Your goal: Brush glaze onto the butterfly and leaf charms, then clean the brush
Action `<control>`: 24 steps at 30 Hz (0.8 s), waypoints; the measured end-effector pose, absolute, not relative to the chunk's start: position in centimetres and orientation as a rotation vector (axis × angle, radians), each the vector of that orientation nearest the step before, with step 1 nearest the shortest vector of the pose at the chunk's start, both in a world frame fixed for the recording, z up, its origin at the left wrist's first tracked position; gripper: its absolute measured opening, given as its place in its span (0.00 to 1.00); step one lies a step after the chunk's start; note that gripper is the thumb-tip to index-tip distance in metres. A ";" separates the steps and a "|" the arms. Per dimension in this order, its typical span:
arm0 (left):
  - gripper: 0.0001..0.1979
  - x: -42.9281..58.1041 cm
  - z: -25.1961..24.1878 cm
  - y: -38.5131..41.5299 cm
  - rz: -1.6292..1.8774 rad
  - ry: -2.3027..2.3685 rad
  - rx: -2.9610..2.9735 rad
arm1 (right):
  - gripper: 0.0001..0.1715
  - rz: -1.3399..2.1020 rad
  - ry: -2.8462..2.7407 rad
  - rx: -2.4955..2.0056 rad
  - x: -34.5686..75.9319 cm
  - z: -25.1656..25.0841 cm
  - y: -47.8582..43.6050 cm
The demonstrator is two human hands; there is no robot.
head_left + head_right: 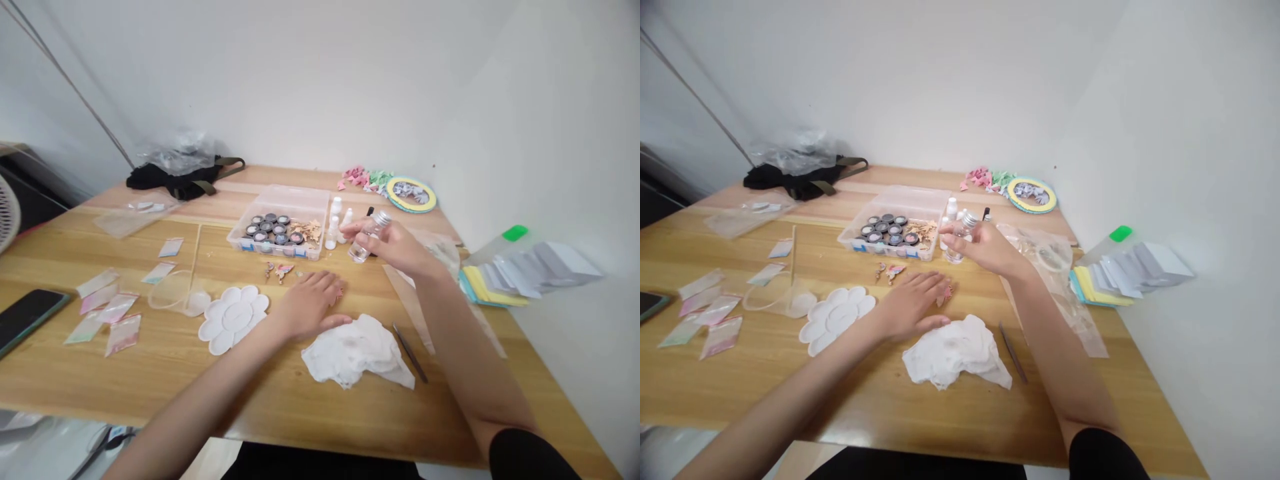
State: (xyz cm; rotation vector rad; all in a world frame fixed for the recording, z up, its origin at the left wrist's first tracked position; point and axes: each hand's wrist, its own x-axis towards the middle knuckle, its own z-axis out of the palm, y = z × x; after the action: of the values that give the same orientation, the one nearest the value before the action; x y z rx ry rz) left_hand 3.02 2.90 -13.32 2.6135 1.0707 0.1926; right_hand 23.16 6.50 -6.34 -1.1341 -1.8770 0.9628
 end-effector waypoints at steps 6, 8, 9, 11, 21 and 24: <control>0.36 4.6 -15.3 4.1 0.189 1.001 2.543 | 0.34 1.018 -1.816 -1.113 24.5 -6.3 6.3; 0.34 4.7 -15.3 4.0 0.230 1.020 2.499 | 0.35 1.017 -1.788 -1.081 24.8 -5.9 6.2; 0.32 4.8 -15.3 4.0 0.258 1.039 2.471 | 0.35 1.015 -1.774 -1.061 25.0 -5.7 6.1; 0.26 5.2 -14.8 4.0 0.335 1.093 2.400 | 0.34 1.016 -1.755 -1.015 25.3 -5.3 6.0; 0.12 7.6 -6.7 3.2 0.615 0.866 1.818 | 0.32 1.116 -1.744 -0.778 26.5 -4.7 4.6; 0.06 6.0 -6.5 4.5 0.692 0.891 1.570 | 0.33 1.149 -1.700 -0.735 26.5 -4.5 4.3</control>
State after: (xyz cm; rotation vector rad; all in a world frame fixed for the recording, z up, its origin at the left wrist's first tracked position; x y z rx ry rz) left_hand 6.03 4.48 -6.53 1.5698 0.8907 0.6918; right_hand 26.54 4.31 -4.52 -0.7352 -1.7001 1.1493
